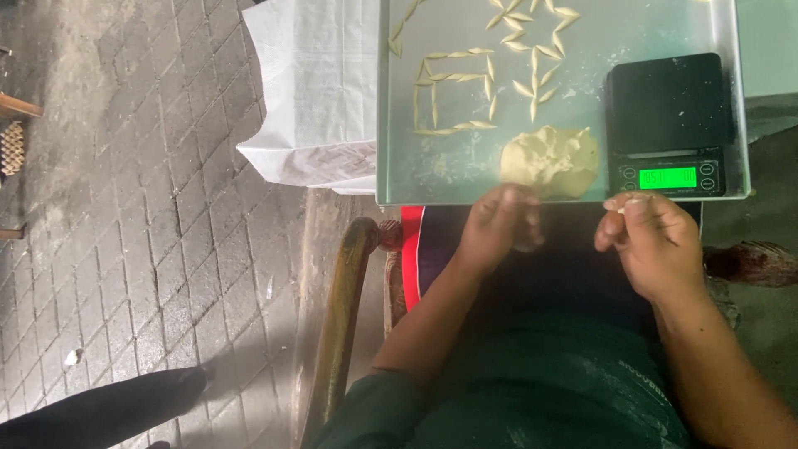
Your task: The person is creating a decorative design on a tray using small pieces of dough. They pinch a piece, weigh it on a scale, roll it into a thin rope between their palms, and then place it onto the tray to form parts of a house and star design.
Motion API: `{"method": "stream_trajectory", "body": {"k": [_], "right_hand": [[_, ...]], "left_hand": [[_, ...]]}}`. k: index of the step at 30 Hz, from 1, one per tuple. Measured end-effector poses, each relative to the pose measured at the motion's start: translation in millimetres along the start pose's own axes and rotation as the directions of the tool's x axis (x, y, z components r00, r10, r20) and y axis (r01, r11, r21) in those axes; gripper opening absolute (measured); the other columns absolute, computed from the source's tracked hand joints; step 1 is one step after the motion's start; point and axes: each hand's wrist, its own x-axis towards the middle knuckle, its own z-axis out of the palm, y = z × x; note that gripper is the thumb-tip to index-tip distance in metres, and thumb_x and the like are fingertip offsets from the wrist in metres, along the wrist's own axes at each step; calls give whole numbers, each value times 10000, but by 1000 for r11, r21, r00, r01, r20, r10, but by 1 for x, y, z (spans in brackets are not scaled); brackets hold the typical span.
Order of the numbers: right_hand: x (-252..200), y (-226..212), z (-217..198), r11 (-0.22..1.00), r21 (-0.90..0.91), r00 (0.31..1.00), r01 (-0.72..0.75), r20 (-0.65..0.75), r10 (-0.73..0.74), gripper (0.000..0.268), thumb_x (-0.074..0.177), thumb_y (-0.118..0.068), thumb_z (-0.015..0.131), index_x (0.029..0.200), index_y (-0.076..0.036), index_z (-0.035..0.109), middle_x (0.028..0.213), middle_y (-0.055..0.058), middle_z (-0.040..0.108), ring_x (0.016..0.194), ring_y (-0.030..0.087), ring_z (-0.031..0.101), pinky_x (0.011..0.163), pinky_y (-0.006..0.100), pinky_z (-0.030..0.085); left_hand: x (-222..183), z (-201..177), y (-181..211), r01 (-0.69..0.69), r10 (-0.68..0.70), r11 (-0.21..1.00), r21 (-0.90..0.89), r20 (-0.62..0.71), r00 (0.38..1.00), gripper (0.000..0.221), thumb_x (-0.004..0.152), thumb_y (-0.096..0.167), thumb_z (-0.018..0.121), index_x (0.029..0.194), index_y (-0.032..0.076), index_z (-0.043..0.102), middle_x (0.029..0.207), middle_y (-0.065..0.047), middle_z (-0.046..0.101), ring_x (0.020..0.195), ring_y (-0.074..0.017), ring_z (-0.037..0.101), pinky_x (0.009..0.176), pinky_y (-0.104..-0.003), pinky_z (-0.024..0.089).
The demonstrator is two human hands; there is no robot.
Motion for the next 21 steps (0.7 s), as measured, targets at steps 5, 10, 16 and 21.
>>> {"method": "stream_trajectory", "body": {"k": [5, 10, 16, 21], "right_hand": [[1, -39, 25, 974, -201, 994, -109, 1, 112, 399, 1111, -111, 433, 1464, 49, 526, 1218, 171, 596, 1069, 272, 628, 940, 377, 560], [-3, -17, 7, 971, -240, 999, -20, 43, 31, 209, 1148, -174, 494, 1152, -27, 642, 836, 67, 628, 722, 187, 627, 658, 281, 478], [-1, -18, 13, 964, -240, 993, -114, -14, 114, 281, 1128, -157, 480, 1294, -4, 647, 1053, 99, 621, 906, 207, 619, 820, 306, 527], [2, -1, 4, 995, -70, 996, -76, 36, 79, 234, 1145, -249, 490, 1123, -37, 586, 930, 58, 545, 836, 194, 593, 780, 311, 532]], "left_hand": [[6, -9, -20, -121, 131, 986, -113, 86, 988, 358, 1094, 403, 552, 1339, 150, 616, 982, -7, 697, 876, -137, 710, 658, -259, 590], [1, 4, -1, -164, 170, 984, -71, 89, 981, 314, 1116, 362, 427, 959, 133, 576, 686, -26, 582, 553, -145, 579, 489, -275, 506], [0, 0, -17, -99, 110, 985, -139, 73, 991, 243, 1114, 301, 449, 1227, 146, 599, 934, -23, 636, 805, -184, 691, 532, -291, 554], [0, -1, -3, 177, -176, 984, 1, -79, 981, 458, 1004, 541, 428, 1173, 173, 641, 918, -117, 671, 878, -275, 713, 587, -425, 618]]}}
